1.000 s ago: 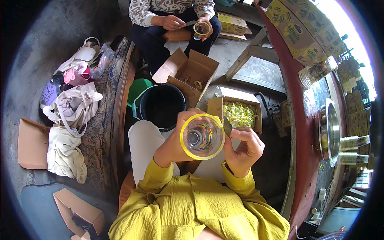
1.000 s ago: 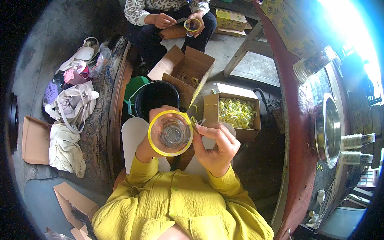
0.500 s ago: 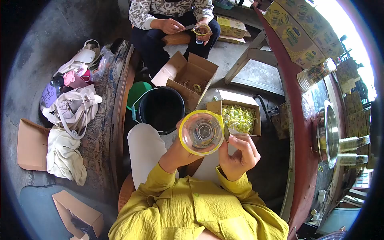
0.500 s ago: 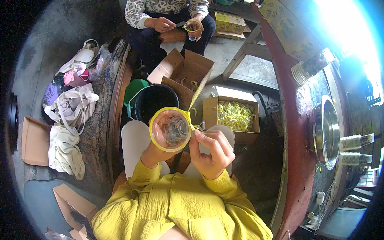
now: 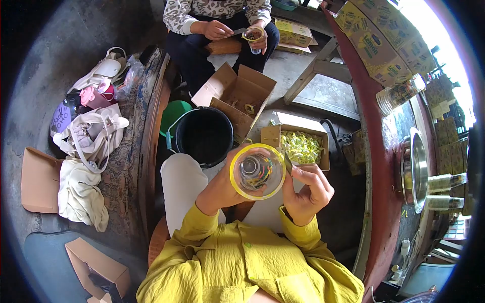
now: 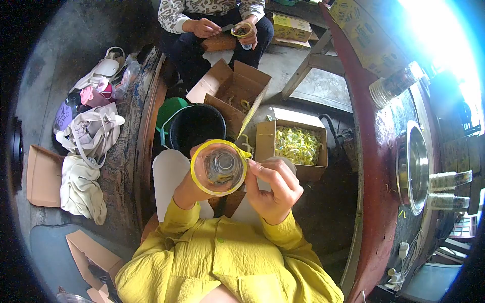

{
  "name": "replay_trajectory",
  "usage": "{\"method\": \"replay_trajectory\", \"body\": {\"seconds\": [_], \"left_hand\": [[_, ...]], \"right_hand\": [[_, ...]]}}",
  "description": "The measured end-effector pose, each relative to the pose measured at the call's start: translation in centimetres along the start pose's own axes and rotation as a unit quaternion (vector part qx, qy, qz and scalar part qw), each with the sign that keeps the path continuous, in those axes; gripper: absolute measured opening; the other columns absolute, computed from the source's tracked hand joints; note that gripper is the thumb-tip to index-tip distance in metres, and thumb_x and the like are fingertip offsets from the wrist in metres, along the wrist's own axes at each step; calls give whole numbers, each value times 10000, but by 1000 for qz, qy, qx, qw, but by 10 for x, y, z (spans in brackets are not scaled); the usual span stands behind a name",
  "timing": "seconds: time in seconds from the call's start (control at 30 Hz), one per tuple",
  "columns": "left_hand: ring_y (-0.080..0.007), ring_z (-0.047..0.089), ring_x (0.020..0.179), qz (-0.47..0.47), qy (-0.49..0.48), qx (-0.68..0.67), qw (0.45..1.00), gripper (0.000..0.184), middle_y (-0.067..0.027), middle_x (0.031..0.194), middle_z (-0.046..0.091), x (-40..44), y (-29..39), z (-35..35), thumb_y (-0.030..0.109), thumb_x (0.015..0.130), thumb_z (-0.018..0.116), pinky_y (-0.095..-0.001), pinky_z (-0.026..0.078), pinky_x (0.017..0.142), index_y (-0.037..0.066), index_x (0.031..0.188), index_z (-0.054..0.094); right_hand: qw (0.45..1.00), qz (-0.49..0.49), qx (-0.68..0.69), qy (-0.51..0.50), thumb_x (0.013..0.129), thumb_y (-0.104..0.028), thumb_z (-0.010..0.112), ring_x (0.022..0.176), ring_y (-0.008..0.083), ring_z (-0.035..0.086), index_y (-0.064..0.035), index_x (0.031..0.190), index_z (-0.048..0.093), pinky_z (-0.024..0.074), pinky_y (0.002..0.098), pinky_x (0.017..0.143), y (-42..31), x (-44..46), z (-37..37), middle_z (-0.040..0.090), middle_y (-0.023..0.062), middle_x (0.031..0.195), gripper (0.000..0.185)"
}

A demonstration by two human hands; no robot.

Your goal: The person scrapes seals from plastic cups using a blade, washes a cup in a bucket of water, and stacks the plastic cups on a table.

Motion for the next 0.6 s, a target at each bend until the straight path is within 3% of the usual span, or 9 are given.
{"method": "replay_trajectory", "body": {"seconds": [0.6], "left_hand": [[-256,467,1041,-3,-20,-46,999,735,-120,1114,467,-1,9,-2,188,574,778,-336,364,897,23,1166,375]], "right_hand": [[1000,5,-2,-8,577,101,670,528,170,560,-19,697,597,433,239,507,3,0,0,577,83,604,184]]}}
Point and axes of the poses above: each hand's wrist, its own x-axis towards the middle knuckle, its own z-axis out of the palm, y = z × x, the point moved 5 cm from there along x, towards the middle knuckle
